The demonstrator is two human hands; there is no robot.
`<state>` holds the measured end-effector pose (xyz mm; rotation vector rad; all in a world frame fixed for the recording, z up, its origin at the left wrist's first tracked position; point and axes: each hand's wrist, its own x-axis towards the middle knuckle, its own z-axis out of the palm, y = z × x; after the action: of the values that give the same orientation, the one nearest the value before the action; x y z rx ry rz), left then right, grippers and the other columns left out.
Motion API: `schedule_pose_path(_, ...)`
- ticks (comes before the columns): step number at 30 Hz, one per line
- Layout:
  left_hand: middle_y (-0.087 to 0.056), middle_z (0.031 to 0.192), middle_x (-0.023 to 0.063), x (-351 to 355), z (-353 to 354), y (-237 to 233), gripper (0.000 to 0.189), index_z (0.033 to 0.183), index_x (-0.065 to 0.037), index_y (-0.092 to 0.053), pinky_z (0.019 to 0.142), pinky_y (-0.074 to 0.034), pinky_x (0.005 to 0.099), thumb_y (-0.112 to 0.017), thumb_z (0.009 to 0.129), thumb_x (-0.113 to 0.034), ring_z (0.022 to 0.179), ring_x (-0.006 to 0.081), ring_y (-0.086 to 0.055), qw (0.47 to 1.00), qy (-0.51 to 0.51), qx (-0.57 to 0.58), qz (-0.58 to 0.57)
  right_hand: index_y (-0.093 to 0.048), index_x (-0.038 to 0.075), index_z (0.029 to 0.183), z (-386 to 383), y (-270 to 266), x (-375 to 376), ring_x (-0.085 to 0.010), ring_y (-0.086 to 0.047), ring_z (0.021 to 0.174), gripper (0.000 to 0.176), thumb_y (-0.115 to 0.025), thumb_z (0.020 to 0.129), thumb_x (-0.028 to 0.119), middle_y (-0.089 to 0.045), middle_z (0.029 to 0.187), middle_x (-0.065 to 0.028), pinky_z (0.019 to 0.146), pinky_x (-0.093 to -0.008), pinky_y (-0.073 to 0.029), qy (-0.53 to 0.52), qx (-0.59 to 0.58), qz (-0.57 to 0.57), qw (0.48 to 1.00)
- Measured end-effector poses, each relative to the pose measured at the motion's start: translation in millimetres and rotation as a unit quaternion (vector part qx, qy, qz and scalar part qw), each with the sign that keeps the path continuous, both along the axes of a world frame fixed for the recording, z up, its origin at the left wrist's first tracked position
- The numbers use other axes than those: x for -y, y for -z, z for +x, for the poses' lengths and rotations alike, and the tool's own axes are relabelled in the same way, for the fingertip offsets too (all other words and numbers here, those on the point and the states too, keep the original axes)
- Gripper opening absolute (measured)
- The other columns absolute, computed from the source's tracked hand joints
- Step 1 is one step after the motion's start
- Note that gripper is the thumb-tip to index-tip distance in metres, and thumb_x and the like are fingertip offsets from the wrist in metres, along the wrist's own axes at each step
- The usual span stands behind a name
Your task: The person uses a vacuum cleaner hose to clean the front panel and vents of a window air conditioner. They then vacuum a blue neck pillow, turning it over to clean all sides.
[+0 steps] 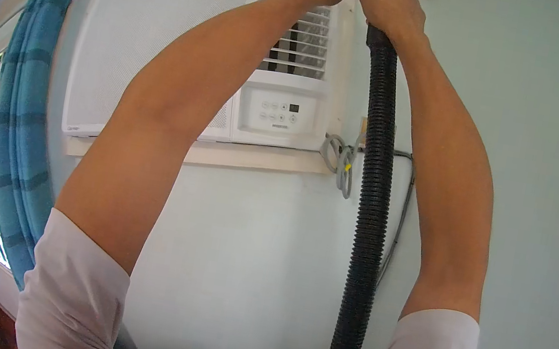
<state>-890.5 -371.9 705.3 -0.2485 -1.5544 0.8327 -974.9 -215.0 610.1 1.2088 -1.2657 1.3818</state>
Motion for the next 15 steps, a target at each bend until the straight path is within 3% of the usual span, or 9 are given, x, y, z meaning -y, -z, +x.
schedule_pose_path(4, -0.050, 0.123, 0.0327, -1, -19, 9, 0.043, 0.127, -0.003, -0.045, 0.094, -0.047, 0.0593, -0.066, 0.089, -0.002, 0.114, 0.0544, -0.053, 1.000, -0.008, -0.007, 0.011, -0.071, -0.002, 0.104, -12, 10, 3, -0.0397, -0.074, 0.092, 0.044, -0.065, 0.096, 0.041, -0.074, 0.095, -0.0255, 0.082, -0.0507, -0.057, 0.017, 0.004, -0.028, 0.999)
schedule_pose_path(7, -0.051, 0.124, 0.0323, 0, -26, 10, 0.042, 0.127, -0.002, -0.046, 0.096, -0.046, 0.0593, -0.065, 0.089, -0.001, 0.117, 0.0536, -0.052, 0.999, -0.003, 0.013, -0.045, -0.071, -0.003, 0.106, -18, 16, 4, -0.0384, -0.075, 0.088, 0.046, -0.065, 0.096, 0.042, -0.075, 0.092, -0.0241, 0.081, -0.0507, -0.057, -0.052, 0.059, 0.016, 0.997)
schedule_pose_path(12, -0.052, 0.125, 0.0304, -6, -44, 17, 0.040, 0.127, -0.002, -0.047, 0.100, -0.043, 0.0592, -0.064, 0.091, 0.000, 0.123, 0.0526, -0.049, 0.998, -0.024, 0.028, -0.049, -0.067, 0.002, 0.090, -52, 17, 29, -0.0236, -0.073, 0.060, 0.043, -0.063, 0.097, 0.044, -0.070, 0.070, -0.0110, 0.063, -0.0363, -0.059, -0.004, 0.016, -0.067, 0.998)
schedule_pose_path(15, -0.053, 0.125, 0.0286, -4, -57, 24, 0.039, 0.127, -0.003, -0.047, 0.100, -0.044, 0.0578, -0.063, 0.092, -0.001, 0.124, 0.0514, -0.049, 0.996, -0.028, 0.034, -0.072, -0.067, 0.000, 0.091, -62, 26, 22, -0.0225, -0.073, 0.059, 0.043, -0.064, 0.096, 0.043, -0.070, 0.070, -0.0112, 0.062, -0.0367, -0.058, -0.079, 0.054, -0.029, 0.995)
